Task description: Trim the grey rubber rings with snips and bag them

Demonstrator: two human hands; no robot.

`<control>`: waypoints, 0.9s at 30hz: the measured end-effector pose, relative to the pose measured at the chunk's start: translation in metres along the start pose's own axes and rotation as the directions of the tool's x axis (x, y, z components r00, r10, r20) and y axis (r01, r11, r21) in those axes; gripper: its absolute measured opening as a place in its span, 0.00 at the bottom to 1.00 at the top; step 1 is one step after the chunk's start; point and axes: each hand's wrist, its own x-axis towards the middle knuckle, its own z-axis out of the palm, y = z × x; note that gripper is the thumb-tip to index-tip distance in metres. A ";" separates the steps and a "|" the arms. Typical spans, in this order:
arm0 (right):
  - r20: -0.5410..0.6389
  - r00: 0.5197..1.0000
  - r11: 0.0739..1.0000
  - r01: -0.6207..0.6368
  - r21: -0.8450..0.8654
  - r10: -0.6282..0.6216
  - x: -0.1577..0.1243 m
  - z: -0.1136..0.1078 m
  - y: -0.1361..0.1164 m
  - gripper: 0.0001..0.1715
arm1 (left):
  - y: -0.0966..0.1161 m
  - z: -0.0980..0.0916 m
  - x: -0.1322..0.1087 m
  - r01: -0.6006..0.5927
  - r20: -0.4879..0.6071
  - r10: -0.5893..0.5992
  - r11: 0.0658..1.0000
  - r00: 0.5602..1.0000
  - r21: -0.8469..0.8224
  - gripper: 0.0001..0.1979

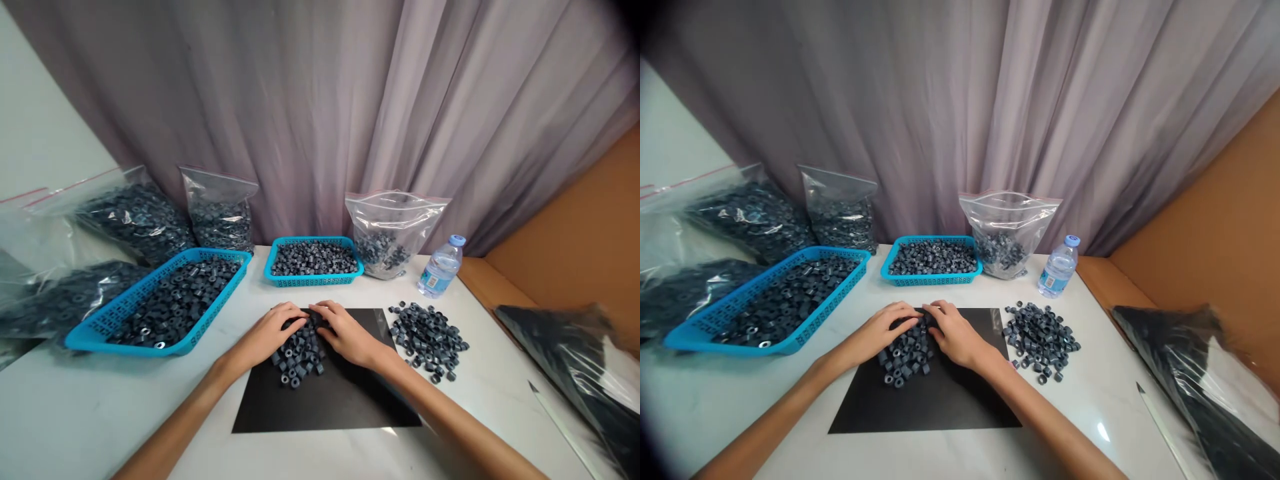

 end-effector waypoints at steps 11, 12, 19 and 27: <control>-0.130 0.977 0.962 -0.133 0.238 0.167 -0.018 -0.006 -0.002 0.11 | 0.004 0.010 -0.008 -0.032 0.023 0.032 0.999 0.999 0.000 0.15; -0.137 0.971 0.949 -0.151 0.276 0.194 -0.025 -0.010 -0.005 0.10 | 0.007 0.010 -0.009 -0.039 0.021 0.039 0.999 0.999 0.000 0.15; -0.139 0.909 0.777 -0.247 0.579 0.392 -0.065 -0.018 -0.025 0.15 | 0.049 0.028 -0.032 -0.117 0.074 0.120 0.992 0.990 -0.036 0.20; -0.151 0.867 0.608 -0.199 0.768 0.474 -0.066 -0.009 -0.039 0.13 | 0.065 0.066 -0.047 -0.102 -0.166 0.058 0.958 0.984 -0.269 0.08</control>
